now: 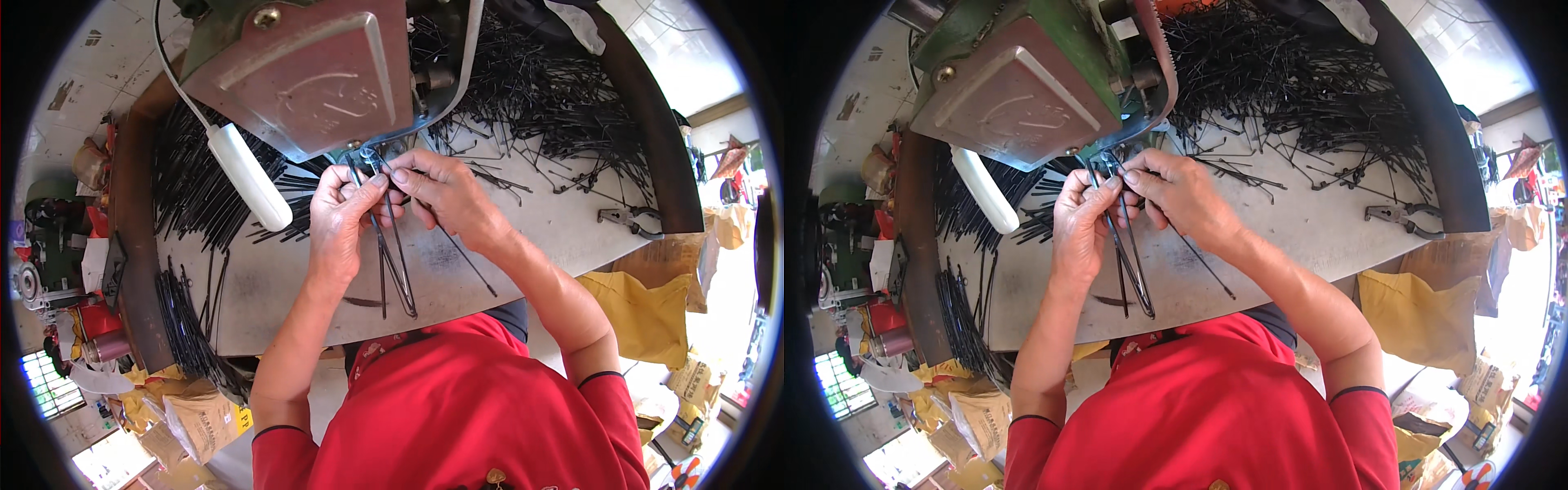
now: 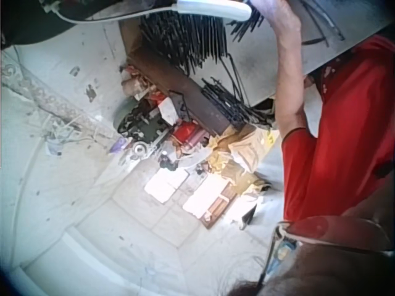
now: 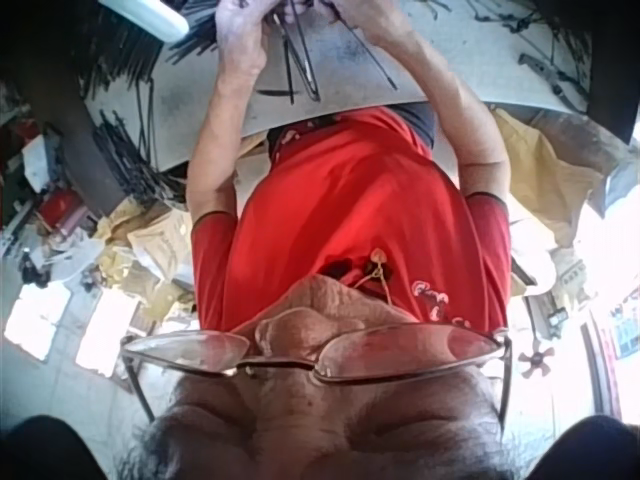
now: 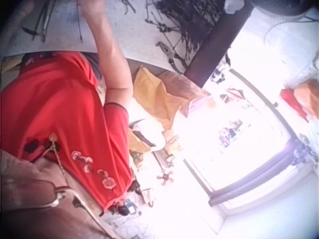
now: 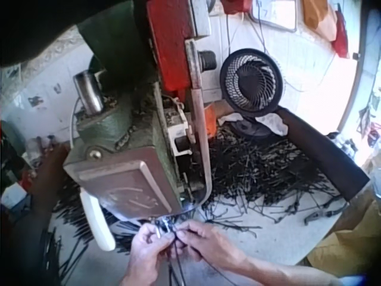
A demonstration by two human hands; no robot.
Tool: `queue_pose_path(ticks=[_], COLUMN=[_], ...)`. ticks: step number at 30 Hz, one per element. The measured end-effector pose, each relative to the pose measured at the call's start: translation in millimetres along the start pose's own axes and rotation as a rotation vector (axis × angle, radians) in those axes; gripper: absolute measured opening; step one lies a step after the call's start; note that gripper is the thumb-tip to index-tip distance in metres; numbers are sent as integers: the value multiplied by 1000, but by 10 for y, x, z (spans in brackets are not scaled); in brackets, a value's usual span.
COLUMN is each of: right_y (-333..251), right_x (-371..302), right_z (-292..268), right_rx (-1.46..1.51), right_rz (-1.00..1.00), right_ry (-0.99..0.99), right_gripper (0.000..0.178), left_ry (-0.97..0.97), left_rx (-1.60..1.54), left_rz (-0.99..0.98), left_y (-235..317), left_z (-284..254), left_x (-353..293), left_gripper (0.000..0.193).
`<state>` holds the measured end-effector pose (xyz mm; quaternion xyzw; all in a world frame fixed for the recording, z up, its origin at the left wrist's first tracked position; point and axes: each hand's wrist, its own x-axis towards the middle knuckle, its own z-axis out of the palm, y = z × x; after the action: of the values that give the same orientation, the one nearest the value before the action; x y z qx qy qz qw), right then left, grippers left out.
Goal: The person repeatedly picks up thin black metal rods from a pile on a workbench and uses a manual bending machine to bend them into a U-shape. The person handles the rods one by one, feeding them into the machine and removing the finished pieces.
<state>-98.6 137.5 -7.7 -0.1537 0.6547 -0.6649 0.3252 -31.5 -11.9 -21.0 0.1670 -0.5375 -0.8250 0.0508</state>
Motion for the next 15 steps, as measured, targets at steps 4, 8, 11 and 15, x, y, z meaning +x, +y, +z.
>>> queue_pose_path(ticks=[4, 8, 11, 15], right_y=[-56, -24, -2, 66], right_x=[64, 156, 163, 162], right_z=[-18, -3, 14, 48], right_rx=[18, 97, 145, 203], right_rz=[0, 27, 33, 41], right_ry=[-22, -16, -8, 0], right_gripper=[19, 19, 18, 18], left_ry=[22, 68, 68, 93], left_rx=[15, 46, 36, -81], left_rz=[54, 91, 108, 120], left_y=[14, 7, -23, -85], left_z=[19, 38, 31, 70], left_x=[10, 77, 90, 81], left_gripper=[21, 21, 20, 17])
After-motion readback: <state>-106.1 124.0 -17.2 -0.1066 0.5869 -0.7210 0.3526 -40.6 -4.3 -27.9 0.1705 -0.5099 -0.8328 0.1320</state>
